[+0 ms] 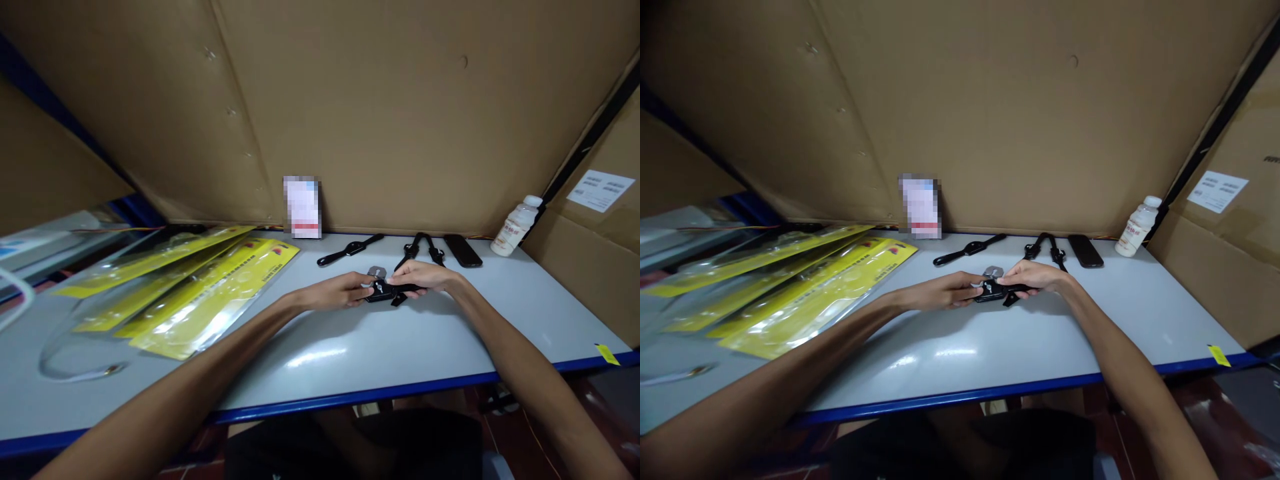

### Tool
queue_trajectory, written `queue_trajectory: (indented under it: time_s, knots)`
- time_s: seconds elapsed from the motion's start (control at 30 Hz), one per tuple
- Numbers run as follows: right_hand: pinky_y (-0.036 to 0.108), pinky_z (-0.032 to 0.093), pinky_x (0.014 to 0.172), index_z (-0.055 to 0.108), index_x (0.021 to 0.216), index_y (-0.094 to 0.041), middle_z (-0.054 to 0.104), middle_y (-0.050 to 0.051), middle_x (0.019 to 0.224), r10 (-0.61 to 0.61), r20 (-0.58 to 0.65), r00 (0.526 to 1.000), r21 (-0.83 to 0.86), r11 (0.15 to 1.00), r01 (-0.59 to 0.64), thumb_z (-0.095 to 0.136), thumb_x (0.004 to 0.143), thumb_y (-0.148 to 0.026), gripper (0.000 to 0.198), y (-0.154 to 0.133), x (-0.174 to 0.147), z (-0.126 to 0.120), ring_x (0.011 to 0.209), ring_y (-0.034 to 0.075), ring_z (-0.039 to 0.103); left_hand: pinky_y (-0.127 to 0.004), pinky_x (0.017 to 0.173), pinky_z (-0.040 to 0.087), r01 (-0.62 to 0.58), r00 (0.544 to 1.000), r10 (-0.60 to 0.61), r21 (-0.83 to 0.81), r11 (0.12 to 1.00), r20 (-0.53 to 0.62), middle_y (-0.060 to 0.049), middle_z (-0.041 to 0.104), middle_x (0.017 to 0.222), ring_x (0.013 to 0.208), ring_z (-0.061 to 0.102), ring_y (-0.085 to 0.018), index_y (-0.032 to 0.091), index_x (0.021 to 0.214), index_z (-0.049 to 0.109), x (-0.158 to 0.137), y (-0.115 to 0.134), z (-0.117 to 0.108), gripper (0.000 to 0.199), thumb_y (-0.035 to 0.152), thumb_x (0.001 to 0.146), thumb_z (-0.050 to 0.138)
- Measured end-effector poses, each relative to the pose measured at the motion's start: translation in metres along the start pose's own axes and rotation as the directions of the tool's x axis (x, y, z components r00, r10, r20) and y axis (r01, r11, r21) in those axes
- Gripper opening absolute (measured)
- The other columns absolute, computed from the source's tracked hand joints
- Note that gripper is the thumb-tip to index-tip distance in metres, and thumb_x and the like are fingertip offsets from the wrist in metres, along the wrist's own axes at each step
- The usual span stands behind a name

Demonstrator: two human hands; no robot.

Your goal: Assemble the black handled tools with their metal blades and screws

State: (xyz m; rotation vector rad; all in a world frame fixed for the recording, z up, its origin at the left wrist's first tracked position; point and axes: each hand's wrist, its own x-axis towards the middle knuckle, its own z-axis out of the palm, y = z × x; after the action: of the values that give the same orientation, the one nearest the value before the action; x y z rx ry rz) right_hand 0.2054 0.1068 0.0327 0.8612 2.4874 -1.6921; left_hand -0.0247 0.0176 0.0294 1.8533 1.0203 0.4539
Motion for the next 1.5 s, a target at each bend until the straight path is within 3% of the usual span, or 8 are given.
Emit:
queue_trajectory:
  time_s: [0.07,0.17,0.23,0.4,0.67,0.93,1.23,1.5]
  knots:
    - [0.024,0.032,0.048,0.057,0.068,-0.018,0.059,0.0,0.059,-0.053,-0.269,0.962,-0.129,0.991,0.018,0.051,0.097,-0.045,0.04,-0.004,0.002,0.003,0.048,0.011,0.046,-0.024,0.051,0.03,0.004,0.999,-0.003,0.013,1.0,-0.045,0.005,0.042,0.062,0.054,0.035,-0.011,0.016,0.097,0.062,0.001,0.0,0.0,0.028,0.041,0.093,0.049]
    - [0.027,0.038,0.065,0.059,0.074,-0.018,0.066,0.005,0.079,-0.318,-0.758,0.569,-0.433,0.898,-0.074,0.047,0.098,-0.029,0.029,-0.015,0.006,0.015,0.074,0.017,0.057,-0.023,0.051,0.029,-0.019,0.982,0.027,0.045,0.999,-0.185,0.005,0.042,0.062,0.054,0.036,-0.01,0.017,0.086,0.055,0.005,-0.002,-0.001,0.027,0.041,0.095,0.045]
    - [0.028,0.037,0.07,0.059,0.076,-0.019,0.067,0.006,0.084,-0.472,-0.774,0.421,-0.578,0.798,-0.169,0.045,0.1,-0.026,0.028,-0.024,0.007,0.027,0.082,0.019,0.057,-0.023,0.052,0.029,-0.024,0.951,0.055,0.103,0.994,-0.305,0.004,0.044,0.062,0.054,0.037,-0.011,0.018,0.084,0.054,0.007,-0.005,0.001,0.028,0.04,0.095,0.042]
    - [0.029,0.036,0.068,0.062,0.092,-0.018,0.068,0.008,0.091,-0.49,-0.58,0.651,-0.763,0.607,-0.223,0.039,0.105,-0.035,0.031,-0.035,0.009,0.054,0.082,0.02,0.06,-0.027,0.061,0.035,0.103,0.822,0.129,0.367,0.924,-0.555,-0.004,0.064,0.074,0.066,0.056,-0.019,0.017,0.106,0.061,0.01,-0.005,0.01,0.027,0.031,0.095,0.04]
    - [0.03,0.034,0.063,0.062,0.099,-0.016,0.07,0.014,0.1,-0.405,-0.554,0.728,-0.786,0.542,-0.297,0.034,0.106,-0.033,0.034,-0.037,0.01,0.06,0.089,0.024,0.064,-0.029,0.064,0.037,0.247,0.806,0.094,0.476,0.844,-0.585,-0.01,0.073,0.087,0.078,0.069,-0.027,0.019,0.121,0.059,0.008,0.007,0.027,0.032,0.028,0.098,0.037]
    - [0.025,0.041,0.07,0.051,0.07,-0.021,0.063,0.002,0.066,-0.275,-0.725,0.631,-0.349,0.937,0.008,0.037,0.102,-0.028,0.036,-0.031,0.023,0.068,0.069,0.016,0.062,-0.03,0.063,0.038,0.253,0.771,0.099,0.445,0.859,-0.629,-0.009,0.073,0.087,0.075,0.069,-0.027,0.02,0.125,0.055,0.007,0.007,0.034,0.034,0.026,0.099,0.035]
    - [0.022,0.038,0.053,0.053,0.063,-0.02,0.054,0.0,0.051,-0.195,-0.728,0.658,-0.108,0.979,0.17,0.038,0.1,-0.048,0.049,-0.027,0.023,0.053,0.052,0.012,0.055,-0.025,0.054,0.036,-0.008,0.735,0.005,-0.001,1.0,-0.678,0.001,0.059,0.066,0.055,0.052,-0.015,0.02,0.106,0.056,0.016,0.0,0.036,0.021,0.029,0.09,0.047]
    - [0.02,0.042,0.051,0.059,0.082,-0.019,0.063,0.002,0.073,-0.115,-0.8,0.588,-0.027,0.987,0.156,0.044,0.099,-0.052,0.041,-0.017,0.023,0.033,0.059,0.012,0.057,-0.016,0.038,0.014,-0.117,0.821,-0.261,-0.598,0.793,-0.507,0.013,0.038,0.051,0.036,0.026,-0.004,0.025,0.089,0.039,0.012,0.014,0.034,0.029,0.02,0.069,0.06]
